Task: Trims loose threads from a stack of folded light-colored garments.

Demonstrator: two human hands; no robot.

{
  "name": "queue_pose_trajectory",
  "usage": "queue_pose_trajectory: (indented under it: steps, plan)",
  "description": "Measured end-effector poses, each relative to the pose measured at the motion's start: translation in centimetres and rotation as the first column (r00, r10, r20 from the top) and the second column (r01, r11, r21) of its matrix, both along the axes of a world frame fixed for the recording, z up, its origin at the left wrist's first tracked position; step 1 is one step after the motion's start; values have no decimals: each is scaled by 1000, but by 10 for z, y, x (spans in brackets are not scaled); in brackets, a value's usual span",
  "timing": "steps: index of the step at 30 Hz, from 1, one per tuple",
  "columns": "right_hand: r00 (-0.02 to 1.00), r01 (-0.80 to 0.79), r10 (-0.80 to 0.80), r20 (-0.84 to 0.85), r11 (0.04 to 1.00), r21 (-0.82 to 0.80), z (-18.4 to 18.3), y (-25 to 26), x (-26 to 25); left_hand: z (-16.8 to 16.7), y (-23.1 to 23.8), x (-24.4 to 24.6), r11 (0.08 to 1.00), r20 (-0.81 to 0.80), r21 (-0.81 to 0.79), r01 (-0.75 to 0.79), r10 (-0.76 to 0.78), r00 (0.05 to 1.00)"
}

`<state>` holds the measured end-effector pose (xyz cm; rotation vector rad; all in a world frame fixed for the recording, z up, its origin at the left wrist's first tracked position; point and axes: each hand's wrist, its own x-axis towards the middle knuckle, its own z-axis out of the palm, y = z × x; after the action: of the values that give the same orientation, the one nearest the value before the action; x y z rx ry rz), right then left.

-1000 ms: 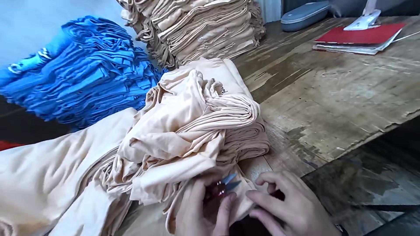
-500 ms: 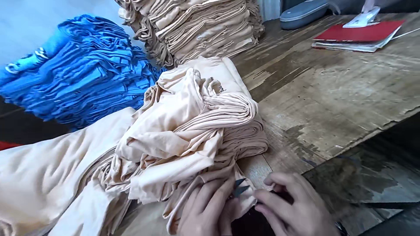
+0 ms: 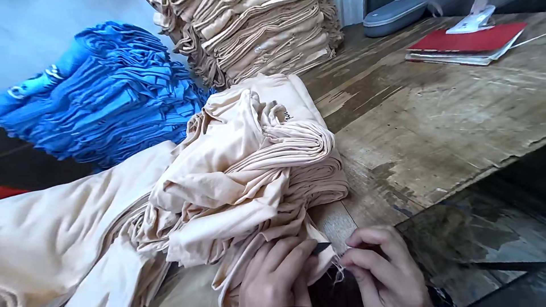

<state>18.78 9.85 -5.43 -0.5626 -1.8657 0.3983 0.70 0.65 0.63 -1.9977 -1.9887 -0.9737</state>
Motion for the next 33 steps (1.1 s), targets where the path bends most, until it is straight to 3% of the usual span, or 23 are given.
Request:
queue_pose_trajectory:
  steps: [5, 9, 11, 12, 14, 16, 18, 19, 21, 23, 25, 27, 29, 31, 33]
  plan:
    - [966, -117, 131, 225, 990, -76, 5, 7, 23, 7, -16, -7, 991, 88, -128, 46, -35, 996]
    - [988, -24, 46, 149, 988, -150, 15, -11, 2, 4, -22, -8, 987, 178, -149, 61, -34, 984]
    - [998, -54, 56, 6, 979, -196, 13, -15, -20, 7, -19, -12, 989, 263, -115, 93, -60, 963]
    - [984, -141, 111, -137, 962, -234, 10, -13, -31, 8, -16, -15, 989, 316, -95, 113, -78, 946]
    - [871, -377, 209, -444, 864, -334, 10, -4, -51, 9, -8, -20, 993, 415, -60, 99, -65, 907]
    - [815, -460, 201, -543, 795, -396, 15, 4, -61, 8, 4, -26, 997, 502, -52, 59, -25, 864]
    - [874, -418, 253, -415, 828, -375, 15, 7, -64, 4, 17, -31, 996, 596, -69, 47, 4, 803]
    - [927, -329, 241, -289, 890, -314, 13, 6, -63, 2, 23, -33, 995, 632, -82, 49, 14, 775]
    - [994, -98, 94, -49, 993, -73, 6, 4, -58, -1, 30, -36, 995, 676, -80, 62, 8, 737]
    - [998, 29, -21, -65, 993, 119, -4, 4, -47, -1, 30, -36, 992, 694, -80, 103, -19, 719]
    - [986, 33, -14, -167, 993, 110, -9, 5, -35, 2, 25, -35, 979, 697, -101, 175, -55, 715]
    - [976, -7, 18, -218, 999, 52, -10, 4, -24, 3, 15, -34, 971, 681, -98, 220, -95, 726]
    - [982, -47, 53, -180, 998, 34, -10, 1, -13, 3, 2, -34, 975, 586, -70, 212, -132, 800]
    - [989, -64, 69, -130, 997, 43, -9, -4, -7, 4, -11, -30, 992, 312, -1, 129, -122, 942]
    - [991, -69, 74, -108, 996, 52, -8, -7, -5, 3, -19, -21, 990, 27, 110, 83, -87, 996]
